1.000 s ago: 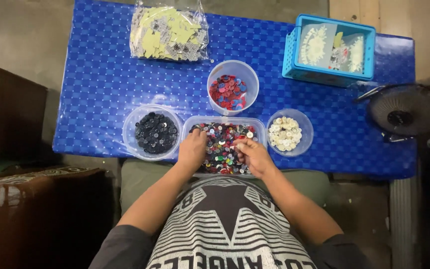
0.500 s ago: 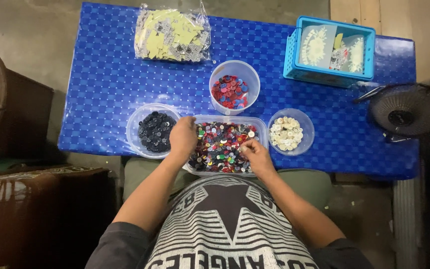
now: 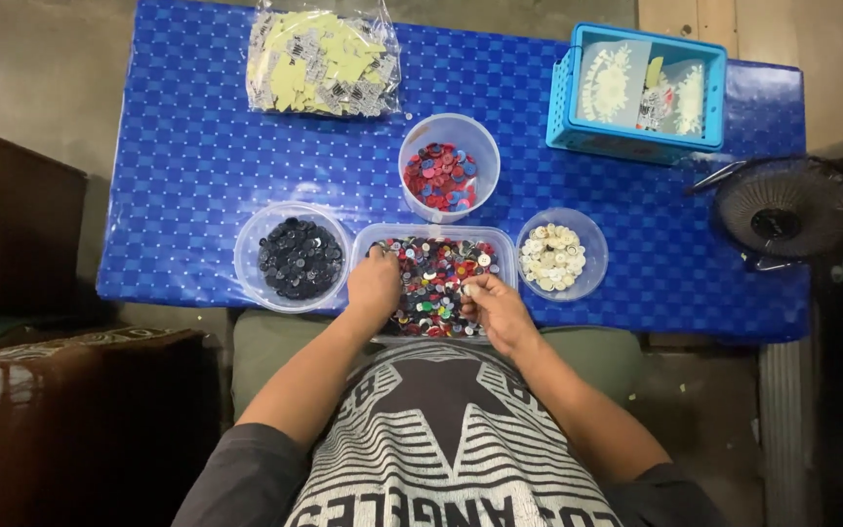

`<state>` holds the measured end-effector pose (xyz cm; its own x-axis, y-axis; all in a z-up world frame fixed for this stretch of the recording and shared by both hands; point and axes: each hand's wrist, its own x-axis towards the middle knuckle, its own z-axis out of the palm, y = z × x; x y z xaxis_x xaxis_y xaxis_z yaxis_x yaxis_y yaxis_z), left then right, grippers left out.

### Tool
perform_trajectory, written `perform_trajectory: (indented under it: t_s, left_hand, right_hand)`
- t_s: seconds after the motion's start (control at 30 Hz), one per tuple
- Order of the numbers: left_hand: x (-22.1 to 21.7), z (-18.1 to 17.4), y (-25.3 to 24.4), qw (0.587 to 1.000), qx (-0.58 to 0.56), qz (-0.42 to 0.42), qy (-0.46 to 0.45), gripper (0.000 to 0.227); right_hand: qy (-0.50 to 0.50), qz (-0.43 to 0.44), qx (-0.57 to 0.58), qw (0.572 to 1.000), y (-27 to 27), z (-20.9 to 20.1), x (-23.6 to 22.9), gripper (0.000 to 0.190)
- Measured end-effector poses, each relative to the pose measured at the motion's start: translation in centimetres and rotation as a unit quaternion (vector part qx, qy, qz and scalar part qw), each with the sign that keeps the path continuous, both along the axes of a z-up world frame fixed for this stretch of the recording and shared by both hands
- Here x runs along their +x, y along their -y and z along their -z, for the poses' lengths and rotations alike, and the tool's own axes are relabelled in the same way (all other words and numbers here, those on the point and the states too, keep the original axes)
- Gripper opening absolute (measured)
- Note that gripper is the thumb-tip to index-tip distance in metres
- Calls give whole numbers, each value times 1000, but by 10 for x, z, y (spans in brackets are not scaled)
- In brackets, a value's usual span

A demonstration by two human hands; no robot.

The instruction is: Sorting various colored buttons from a central mixed container into separate plastic bowls on a table.

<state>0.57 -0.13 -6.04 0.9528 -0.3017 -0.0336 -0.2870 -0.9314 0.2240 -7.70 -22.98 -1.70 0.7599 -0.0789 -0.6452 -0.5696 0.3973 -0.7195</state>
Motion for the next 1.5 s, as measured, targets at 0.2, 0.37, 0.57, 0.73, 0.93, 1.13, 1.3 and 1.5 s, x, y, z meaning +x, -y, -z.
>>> perform_trajectory:
  t_s: [0.2,0.37,0.57,0.73,0.93,1.13,1.3,1.5]
  left_hand:
    - [0,-36,-3,999,-22,1,27,3]
    - [3,-48,-7,856,-379,-176,-305,21]
    - [-13,-67,-12,549,-671,-253,-429,33]
    - [-17,-44,-16,607,-630,-276,-398,33]
    - [-23,-4,-12,992,-90,4,85,15]
    - [-13,-14,36,986,-119,68,96,19]
    - [-4,12,45,994,-92,61,9,17]
    - [-7,-5,30,990,-136,5,-47,7]
  right_hand:
    - [100,-192,-322,921,-8,-41,-5,13]
    - [190,-204,-374,884,-9,-21,-7,9]
    - [44,-133,-255,957,-9,-23,1,14]
    - [91,-121,-262,953,-10,-29,0,9]
    - [42,-43,-212,975,-6,-29,-5,9]
    - [44,9,-205,978,27,-12,-9,7]
    - [7,70,-282,957,42,-68,-5,7]
    - [29,213,-420,882,63,-66,-17,40]
